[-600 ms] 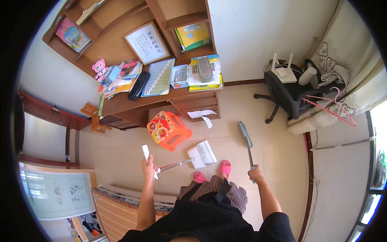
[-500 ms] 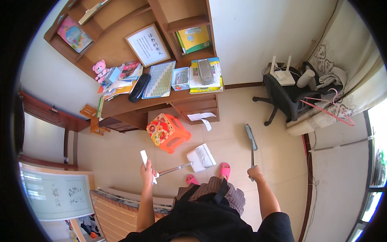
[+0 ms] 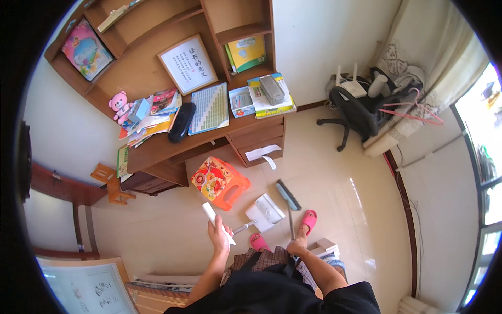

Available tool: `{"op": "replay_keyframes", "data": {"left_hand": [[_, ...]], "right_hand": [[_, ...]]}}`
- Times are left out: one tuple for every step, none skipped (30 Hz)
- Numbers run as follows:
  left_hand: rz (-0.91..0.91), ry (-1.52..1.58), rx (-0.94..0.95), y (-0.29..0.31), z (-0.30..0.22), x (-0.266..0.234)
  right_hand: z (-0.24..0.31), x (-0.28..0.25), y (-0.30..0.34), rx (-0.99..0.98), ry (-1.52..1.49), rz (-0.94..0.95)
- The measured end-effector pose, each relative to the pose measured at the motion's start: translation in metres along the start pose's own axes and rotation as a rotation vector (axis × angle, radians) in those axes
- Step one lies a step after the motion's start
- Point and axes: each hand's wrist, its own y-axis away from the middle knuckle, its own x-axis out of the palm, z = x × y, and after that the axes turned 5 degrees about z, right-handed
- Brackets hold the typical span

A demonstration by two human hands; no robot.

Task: The person sweeps the floor with a broom and dustpan, then organizes books and a stuffed toy on a desk. They also open a drawer, move a small wooden chair, and sweep around it.

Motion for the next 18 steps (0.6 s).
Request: {"op": "replay_keyframes", "data": {"left_hand": [[-0.013, -0.020, -0.005, -0.003, -0.004, -0.005], [-0.016, -0.031, -0.007, -0.006, -0.007, -0.006], [-0.020, -0.040, -0.002, -0.009, -0.009, -0.008], [-0.029, -0.047, 0.016, -0.012, -0.013, -0.016], [-0.038, -0.039, 0.015, -0.016, -0.017, -0.026], [-0.051, -0.026, 0.007, -0.018, -0.020, -0.038], [-0.052, -0.021, -0.007, -0.018, -0.025, -0.048], [-0.040, -0.031, -0.008, -0.021, -0.021, -0.059], [-0.023, -0.062, -0.020, -0.021, -0.024, -0.074], [0.000, -0.051, -0.028, -0.020, -0.028, -0.094], [0.020, -0.039, -0.035, -0.016, -0.030, -0.113], [-0.019, -0.052, -0.086, -0.011, -0.037, -0.127], [-0.046, -0.033, -0.104, -0.006, -0.040, -0.143], [-0.073, -0.013, -0.121, -0.001, -0.043, -0.158], [-0.103, 0.005, -0.141, 0.006, -0.045, -0.170], [-0.152, 0.049, -0.132, 0.015, -0.050, -0.177], [-0.188, 0.056, -0.131, 0.022, -0.050, -0.185], [-0.221, 0.064, -0.128, 0.028, -0.049, -0.193]], "right_hand": [[0.019, 0.009, -0.009, 0.182, -0.183, -0.160], [0.034, 0.018, -0.012, 0.375, -0.363, -0.327], [0.053, 0.018, -0.010, 0.566, -0.538, -0.499], [0.076, 0.012, -0.006, 0.744, -0.709, -0.678], [0.102, -0.010, 0.021, 0.671, -0.733, -0.615], [0.137, -0.041, 0.064, 0.606, -0.753, -0.545], [0.157, -0.056, 0.090, 0.545, -0.785, -0.477], [0.147, -0.049, 0.097, 0.427, -0.597, -0.484], [0.149, -0.044, 0.101, 0.486, -0.645, -0.556], [0.156, -0.041, 0.101, 0.528, -0.689, -0.629], [0.159, -0.040, 0.100, 0.569, -0.731, -0.703], [0.157, -0.036, 0.099, 0.566, -0.760, -0.742], [0.153, -0.029, 0.099, 0.568, -0.792, -0.774], [0.149, -0.028, 0.100, 0.568, -0.825, -0.807], [0.150, -0.030, 0.101, 0.552, -0.815, -0.772], [0.154, -0.034, 0.105, 0.540, -0.809, -0.737], [0.161, -0.038, 0.109, 0.528, -0.804, -0.703], [0.174, -0.043, 0.114, 0.577, -0.718, -0.712]]}}
